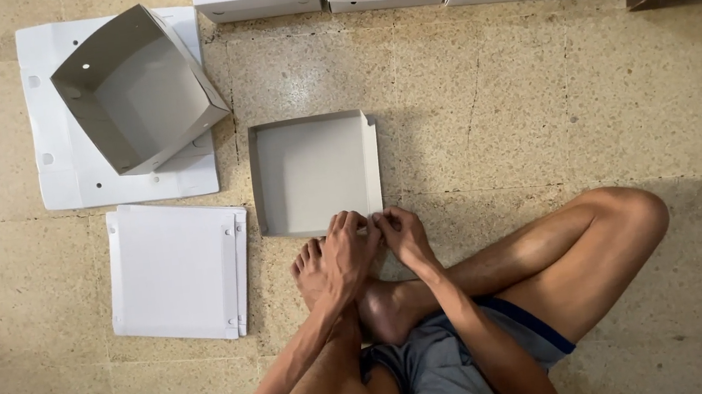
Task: Assembling cardboard boxes from flat sheets by folding and tucking flaps
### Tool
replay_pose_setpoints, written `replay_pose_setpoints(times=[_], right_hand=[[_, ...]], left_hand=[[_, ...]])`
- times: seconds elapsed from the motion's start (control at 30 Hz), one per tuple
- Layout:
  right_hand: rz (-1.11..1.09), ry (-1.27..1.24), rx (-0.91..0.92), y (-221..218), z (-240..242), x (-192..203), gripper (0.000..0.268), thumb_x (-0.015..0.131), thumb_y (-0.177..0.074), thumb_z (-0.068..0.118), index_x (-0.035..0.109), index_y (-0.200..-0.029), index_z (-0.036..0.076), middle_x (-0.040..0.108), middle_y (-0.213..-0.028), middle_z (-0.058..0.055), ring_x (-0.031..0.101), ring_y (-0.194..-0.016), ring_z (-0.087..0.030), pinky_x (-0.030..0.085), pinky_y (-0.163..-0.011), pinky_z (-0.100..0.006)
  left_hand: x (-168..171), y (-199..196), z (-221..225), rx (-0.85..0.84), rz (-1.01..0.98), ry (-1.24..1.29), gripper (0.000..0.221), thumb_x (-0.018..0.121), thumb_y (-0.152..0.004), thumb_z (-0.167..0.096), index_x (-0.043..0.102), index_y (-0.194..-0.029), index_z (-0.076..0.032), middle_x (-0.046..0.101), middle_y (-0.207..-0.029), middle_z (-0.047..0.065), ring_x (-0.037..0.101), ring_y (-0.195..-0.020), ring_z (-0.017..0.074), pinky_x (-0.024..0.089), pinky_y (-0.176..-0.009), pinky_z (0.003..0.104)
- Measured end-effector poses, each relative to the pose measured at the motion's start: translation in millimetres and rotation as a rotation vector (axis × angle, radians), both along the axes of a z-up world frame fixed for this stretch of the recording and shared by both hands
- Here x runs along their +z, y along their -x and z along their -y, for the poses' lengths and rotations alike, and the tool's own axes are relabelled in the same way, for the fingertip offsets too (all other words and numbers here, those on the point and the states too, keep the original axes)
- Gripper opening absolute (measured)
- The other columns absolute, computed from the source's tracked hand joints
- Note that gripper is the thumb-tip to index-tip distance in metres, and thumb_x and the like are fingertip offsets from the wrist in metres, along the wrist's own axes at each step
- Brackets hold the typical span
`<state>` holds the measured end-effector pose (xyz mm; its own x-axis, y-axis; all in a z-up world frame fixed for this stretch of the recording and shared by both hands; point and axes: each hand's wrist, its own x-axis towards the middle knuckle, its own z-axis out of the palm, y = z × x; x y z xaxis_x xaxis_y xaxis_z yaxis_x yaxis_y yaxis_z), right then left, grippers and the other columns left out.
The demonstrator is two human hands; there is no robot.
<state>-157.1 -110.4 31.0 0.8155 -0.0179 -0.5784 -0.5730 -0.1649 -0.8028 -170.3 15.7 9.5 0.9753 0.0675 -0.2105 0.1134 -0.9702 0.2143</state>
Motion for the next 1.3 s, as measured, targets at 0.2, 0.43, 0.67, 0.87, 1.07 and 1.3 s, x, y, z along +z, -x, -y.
replay_pose_setpoints(times=[0.2,0.43,0.67,0.87,1.07,1.3], right_hand=[[0.034,-0.065,-0.08,2.5,-6.3,10.8,0.018,0.07,-0.097,0.019,0.07,-0.089,0.003,0.072,-0.075,-0.013,0.066,-0.068,-0.015,0.056,-0.063,-0.031],[-0.021,-0.219,-0.159,-2.3,-2.4,13.5,0.016,0.07,-0.095,0.018,0.072,-0.088,0.004,0.061,-0.063,-0.006,0.06,-0.056,-0.012,0.052,-0.054,-0.026],[-0.055,-0.259,-0.197,-4.9,-2.1,20.2,0.016,0.073,-0.093,0.018,0.074,-0.092,0.002,0.057,-0.063,-0.006,0.058,-0.056,-0.013,0.05,-0.054,-0.025],[-0.062,-0.258,-0.21,-5.8,-2.7,16.9,0.015,0.075,-0.092,0.018,0.075,-0.093,0.004,0.058,-0.062,-0.006,0.058,-0.057,-0.012,0.052,-0.055,-0.025],[-0.055,-0.203,-0.208,-10.3,0.1,26.2,0.016,0.077,-0.09,0.02,0.076,-0.093,0.005,0.06,-0.065,-0.006,0.059,-0.061,-0.012,0.054,-0.058,-0.024],[-0.04,-0.065,-0.186,-21.5,11.0,50.7,0.019,0.076,-0.092,0.026,0.076,-0.093,0.006,0.06,-0.066,-0.006,0.057,-0.063,-0.011,0.052,-0.057,-0.025]], left_hand=[[47.2,-12.7,-7.8,-0.004,0.178,0.104,0.016,0.065,-0.078,-0.035,0.058,-0.079,-0.021,0.061,-0.075,0.003,0.061,-0.093,0.0232,0.043,-0.097,0.044],[-13.4,3.7,-21.1,0.095,0.022,0.265,0.021,0.06,-0.094,-0.047,0.068,-0.094,-0.028,0.071,-0.089,-0.004,0.061,-0.103,0.021,0.042,-0.101,0.044],[-2.3,0.2,-8.4,0.113,-0.062,0.174,0.031,0.06,-0.096,-0.037,0.072,-0.111,-0.012,0.072,-0.106,0.011,0.06,-0.119,0.0283,0.037,-0.112,0.043],[-1.8,-2.4,-27.4,0.043,0.101,0.432,0.016,0.066,-0.095,-0.042,0.075,-0.102,-0.03,0.076,-0.086,-0.008,0.068,-0.099,0.0086,0.027,-0.117,0.039],[12.6,-6.6,-21.3,0.071,0.118,0.516,0.017,0.067,-0.096,-0.037,0.076,-0.104,-0.025,0.076,-0.085,-0.006,0.069,-0.096,0.0122,0.029,-0.115,0.045],[10.5,-12.0,-8.1,0.041,0.187,0.686,0.012,0.072,-0.094,-0.026,0.078,-0.103,-0.019,0.077,-0.085,-0.002,0.071,-0.096,0.0163,0.03,-0.114,0.047]])
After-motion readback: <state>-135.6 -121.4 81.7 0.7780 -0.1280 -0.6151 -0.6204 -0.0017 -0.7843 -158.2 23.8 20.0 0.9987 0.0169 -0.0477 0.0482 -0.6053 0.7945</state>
